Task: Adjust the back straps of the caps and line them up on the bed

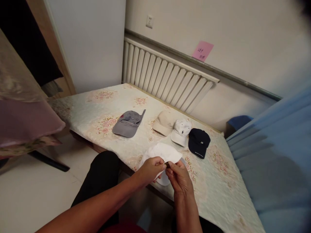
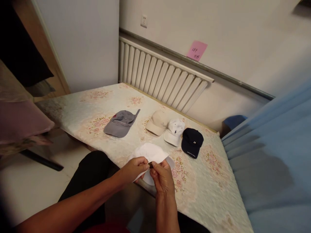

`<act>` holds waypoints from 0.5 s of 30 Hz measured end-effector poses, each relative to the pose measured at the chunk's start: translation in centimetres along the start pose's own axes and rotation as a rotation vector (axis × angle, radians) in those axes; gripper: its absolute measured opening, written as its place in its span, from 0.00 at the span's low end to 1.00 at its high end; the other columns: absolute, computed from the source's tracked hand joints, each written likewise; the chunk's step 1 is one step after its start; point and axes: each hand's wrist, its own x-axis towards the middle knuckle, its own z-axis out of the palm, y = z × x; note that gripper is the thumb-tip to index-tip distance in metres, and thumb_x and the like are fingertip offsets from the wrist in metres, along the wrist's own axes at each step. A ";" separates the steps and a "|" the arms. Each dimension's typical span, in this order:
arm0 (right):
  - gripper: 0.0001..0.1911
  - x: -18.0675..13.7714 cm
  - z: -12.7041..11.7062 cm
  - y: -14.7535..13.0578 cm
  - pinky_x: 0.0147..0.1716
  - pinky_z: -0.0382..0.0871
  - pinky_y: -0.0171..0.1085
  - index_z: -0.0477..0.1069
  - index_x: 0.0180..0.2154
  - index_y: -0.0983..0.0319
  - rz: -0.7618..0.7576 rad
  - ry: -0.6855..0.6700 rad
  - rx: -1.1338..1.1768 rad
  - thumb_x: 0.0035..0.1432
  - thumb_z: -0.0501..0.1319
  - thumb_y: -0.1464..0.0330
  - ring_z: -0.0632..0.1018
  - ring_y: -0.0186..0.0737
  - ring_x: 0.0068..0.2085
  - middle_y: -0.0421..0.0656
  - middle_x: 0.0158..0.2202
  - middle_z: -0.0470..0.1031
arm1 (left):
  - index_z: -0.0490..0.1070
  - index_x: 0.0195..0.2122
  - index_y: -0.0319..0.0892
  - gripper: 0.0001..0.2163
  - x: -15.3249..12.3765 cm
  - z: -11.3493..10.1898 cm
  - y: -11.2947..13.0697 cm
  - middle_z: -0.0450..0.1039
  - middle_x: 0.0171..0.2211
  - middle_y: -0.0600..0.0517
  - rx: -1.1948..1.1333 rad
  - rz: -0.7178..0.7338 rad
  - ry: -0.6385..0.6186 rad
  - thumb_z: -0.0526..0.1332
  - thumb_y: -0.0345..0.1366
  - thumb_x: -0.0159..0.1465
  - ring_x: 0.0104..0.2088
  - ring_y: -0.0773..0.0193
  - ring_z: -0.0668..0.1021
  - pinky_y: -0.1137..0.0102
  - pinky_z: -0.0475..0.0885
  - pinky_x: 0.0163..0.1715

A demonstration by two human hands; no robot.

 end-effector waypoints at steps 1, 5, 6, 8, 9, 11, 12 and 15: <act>0.16 0.0 0.0 0.0 0.16 0.52 0.24 0.73 0.33 0.64 0.002 0.003 -0.001 0.38 0.72 0.73 0.58 0.21 0.18 0.35 0.23 0.69 | 0.61 0.27 0.42 0.08 0.0 0.0 0.0 0.62 0.14 0.61 -0.002 0.001 0.001 0.56 0.42 0.56 0.12 0.75 0.59 0.77 0.52 0.13; 0.16 0.2 0.0 0.0 0.16 0.53 0.23 0.73 0.33 0.65 0.036 0.017 0.050 0.38 0.72 0.73 0.58 0.20 0.18 0.34 0.20 0.67 | 0.61 0.27 0.42 0.09 -0.2 0.0 0.1 0.62 0.15 0.61 0.018 -0.018 -0.015 0.55 0.42 0.55 0.12 0.74 0.60 0.77 0.52 0.13; 0.15 0.2 0.0 0.0 0.16 0.52 0.23 0.73 0.32 0.65 0.046 0.025 0.074 0.38 0.72 0.73 0.58 0.20 0.18 0.33 0.19 0.66 | 0.62 0.28 0.42 0.09 -0.3 0.0 0.1 0.63 0.15 0.60 0.024 -0.021 -0.023 0.55 0.43 0.55 0.12 0.74 0.61 0.77 0.52 0.13; 0.15 0.2 0.1 -0.1 0.14 0.51 0.22 0.72 0.31 0.65 0.057 0.040 0.112 0.37 0.72 0.73 0.57 0.20 0.17 0.32 0.18 0.64 | 0.62 0.29 0.42 0.09 -0.4 0.0 0.1 0.63 0.15 0.60 0.037 -0.018 -0.037 0.55 0.43 0.56 0.12 0.74 0.61 0.77 0.52 0.12; 0.15 0.3 0.1 -0.1 0.14 0.50 0.22 0.72 0.30 0.65 0.068 0.046 0.132 0.37 0.72 0.74 0.57 0.20 0.17 0.32 0.18 0.63 | 0.62 0.29 0.42 0.09 -0.5 -0.1 0.1 0.63 0.16 0.60 0.044 -0.015 -0.039 0.54 0.43 0.56 0.12 0.74 0.61 0.77 0.52 0.12; 0.14 0.3 0.2 -0.2 0.12 0.48 0.21 0.70 0.28 0.65 0.104 0.054 0.177 0.36 0.71 0.76 0.56 0.19 0.16 0.31 0.17 0.63 | 0.62 0.29 0.43 0.09 -0.6 -0.1 0.1 0.63 0.16 0.60 0.055 -0.017 -0.032 0.54 0.43 0.56 0.12 0.73 0.61 0.77 0.51 0.11; 0.14 0.3 0.2 -0.3 0.12 0.47 0.21 0.69 0.26 0.65 0.126 0.058 0.202 0.35 0.70 0.77 0.56 0.19 0.16 0.31 0.17 0.63 | 0.62 0.29 0.43 0.09 -0.6 -0.1 0.1 0.63 0.16 0.60 0.059 -0.020 -0.030 0.54 0.43 0.56 0.12 0.73 0.61 0.76 0.51 0.11; 0.15 0.3 0.3 -0.4 0.11 0.45 0.20 0.65 0.23 0.64 0.171 0.073 0.246 0.33 0.68 0.81 0.54 0.18 0.15 0.30 0.16 0.61 | 0.62 0.29 0.43 0.09 -0.7 -0.1 0.3 0.62 0.16 0.60 0.061 -0.016 -0.036 0.53 0.43 0.57 0.12 0.73 0.61 0.76 0.51 0.12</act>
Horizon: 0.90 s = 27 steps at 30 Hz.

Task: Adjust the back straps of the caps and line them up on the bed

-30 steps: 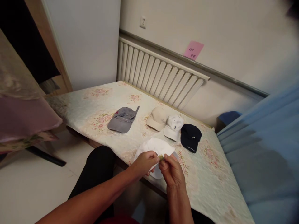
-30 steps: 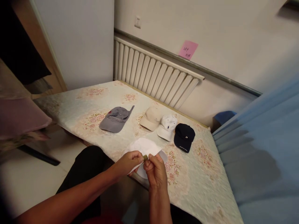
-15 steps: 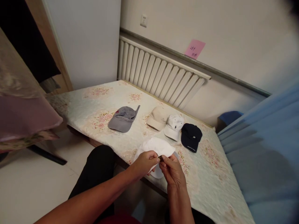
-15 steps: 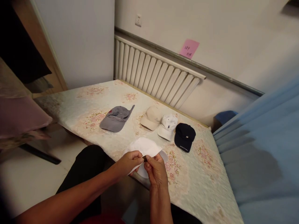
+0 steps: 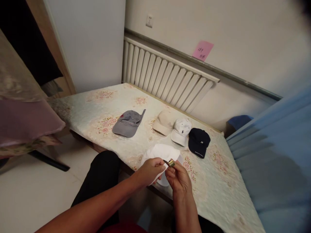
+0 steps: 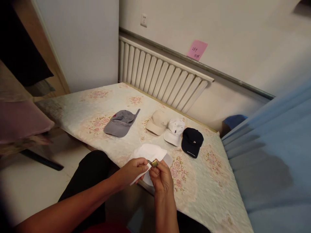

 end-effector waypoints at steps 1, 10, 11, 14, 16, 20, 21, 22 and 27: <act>0.15 0.0 0.0 0.0 0.11 0.45 0.20 0.64 0.22 0.64 0.006 0.004 0.004 0.33 0.68 0.81 0.54 0.18 0.15 0.30 0.16 0.60 | 0.62 0.28 0.43 0.09 0.0 0.0 0.0 0.62 0.16 0.60 0.000 0.004 -0.006 0.54 0.43 0.57 0.12 0.74 0.60 0.76 0.51 0.12; 0.15 0.3 -0.2 0.4 0.09 0.46 0.20 0.61 0.20 0.63 0.053 0.029 0.050 0.33 0.66 0.81 0.53 0.18 0.14 0.29 0.15 0.59 | 0.62 0.24 0.41 0.10 0.4 0.4 -0.8 0.62 0.15 0.60 -0.003 0.060 0.030 0.58 0.41 0.56 0.15 0.74 0.59 0.75 0.51 0.17; 0.15 0.3 -0.3 0.4 0.09 0.46 0.20 0.61 0.21 0.63 0.056 0.029 0.052 0.33 0.66 0.81 0.53 0.19 0.14 0.29 0.15 0.59 | 0.62 0.24 0.41 0.10 0.5 0.4 -0.8 0.62 0.15 0.60 0.008 0.060 0.041 0.58 0.41 0.56 0.16 0.74 0.60 0.75 0.51 0.18; 0.15 0.3 -0.3 0.5 0.09 0.46 0.20 0.61 0.21 0.63 0.061 0.030 0.060 0.33 0.66 0.81 0.54 0.19 0.14 0.29 0.15 0.60 | 0.62 0.22 0.41 0.09 0.5 0.4 -0.6 0.62 0.15 0.59 0.060 0.057 0.076 0.58 0.40 0.55 0.17 0.73 0.62 0.75 0.53 0.19; 0.15 0.3 -0.3 0.4 0.09 0.46 0.20 0.61 0.21 0.63 0.064 0.029 0.066 0.33 0.66 0.81 0.53 0.18 0.14 0.29 0.15 0.60 | 0.61 0.22 0.41 0.09 0.4 0.4 -0.5 0.61 0.15 0.60 0.082 0.063 0.098 0.58 0.40 0.54 0.18 0.73 0.62 0.75 0.54 0.20; 0.15 0.2 -0.3 0.4 0.09 0.45 0.20 0.60 0.21 0.63 0.072 0.019 0.069 0.34 0.66 0.81 0.53 0.18 0.14 0.29 0.14 0.59 | 0.60 0.21 0.42 0.10 0.2 0.5 -0.2 0.58 0.14 0.61 0.071 0.077 0.124 0.58 0.40 0.54 0.17 0.73 0.62 0.75 0.56 0.19; 0.15 0.3 -0.3 0.4 0.09 0.45 0.20 0.61 0.21 0.63 0.073 0.017 0.069 0.34 0.66 0.81 0.53 0.18 0.14 0.29 0.14 0.59 | 0.61 0.21 0.42 0.10 0.1 0.5 0.0 0.57 0.15 0.61 0.065 0.074 0.124 0.58 0.40 0.54 0.17 0.73 0.62 0.75 0.56 0.20; 0.15 0.3 -0.3 0.5 0.09 0.45 0.20 0.61 0.21 0.63 0.074 0.014 0.067 0.34 0.66 0.81 0.53 0.18 0.13 0.29 0.14 0.58 | 0.61 0.21 0.42 0.10 0.0 0.6 0.1 0.57 0.15 0.61 0.059 0.070 0.121 0.58 0.40 0.54 0.17 0.72 0.62 0.75 0.57 0.20; 0.15 0.3 -0.4 0.5 0.09 0.46 0.20 0.61 0.21 0.63 0.075 -0.002 0.052 0.35 0.66 0.80 0.52 0.18 0.14 0.29 0.15 0.59 | 0.62 0.22 0.42 0.09 -0.2 0.5 0.5 0.58 0.15 0.60 0.038 0.070 0.108 0.58 0.40 0.53 0.18 0.72 0.63 0.74 0.58 0.20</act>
